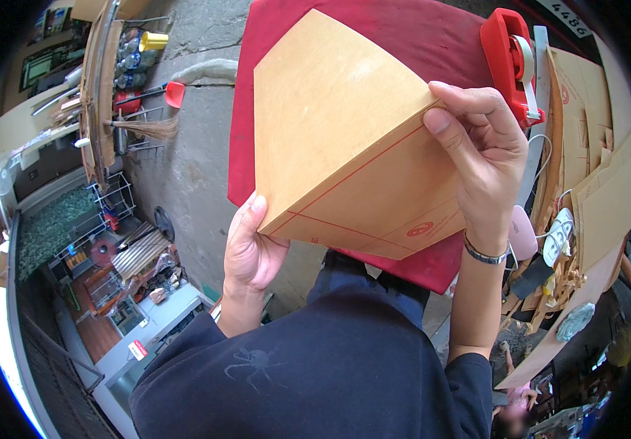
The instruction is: The person assembles small cardboard boxes by folding the flaps and securing them with adhesive tape. They handle multiple flat cardboard pieces, fold them into box shapes, and apply tape to the edges to hold the structure together.
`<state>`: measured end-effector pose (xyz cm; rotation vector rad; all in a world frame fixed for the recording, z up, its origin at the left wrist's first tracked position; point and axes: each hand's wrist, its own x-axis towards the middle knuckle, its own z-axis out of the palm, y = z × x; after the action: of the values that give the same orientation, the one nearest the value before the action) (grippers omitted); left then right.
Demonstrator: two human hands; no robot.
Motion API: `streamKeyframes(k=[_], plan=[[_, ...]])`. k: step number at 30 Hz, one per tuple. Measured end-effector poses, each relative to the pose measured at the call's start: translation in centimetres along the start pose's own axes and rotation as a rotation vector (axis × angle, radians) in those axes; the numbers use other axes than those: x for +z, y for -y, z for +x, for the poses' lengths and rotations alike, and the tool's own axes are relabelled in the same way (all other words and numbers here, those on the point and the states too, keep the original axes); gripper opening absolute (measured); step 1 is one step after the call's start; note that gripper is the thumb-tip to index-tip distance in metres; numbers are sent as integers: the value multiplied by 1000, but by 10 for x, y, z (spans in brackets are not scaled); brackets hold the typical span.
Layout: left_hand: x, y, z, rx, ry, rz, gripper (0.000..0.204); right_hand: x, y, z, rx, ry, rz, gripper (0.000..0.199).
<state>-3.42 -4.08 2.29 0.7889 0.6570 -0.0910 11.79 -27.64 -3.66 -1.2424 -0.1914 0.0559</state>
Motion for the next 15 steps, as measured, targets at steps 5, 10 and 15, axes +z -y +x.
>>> streamKeyframes(k=[5, 10, 15], plan=[[-4, 9, 3, 10, -11, -33, 49, 2, 3, -1, 20, -42, 22, 22], [1, 7, -3, 39, -29, -30, 53, 9, 6, 0, 55, -27, 81, 22], [1, 5, -1, 30, -64, -6, 54, 6, 7, 1, 59, -16, 127, 20]])
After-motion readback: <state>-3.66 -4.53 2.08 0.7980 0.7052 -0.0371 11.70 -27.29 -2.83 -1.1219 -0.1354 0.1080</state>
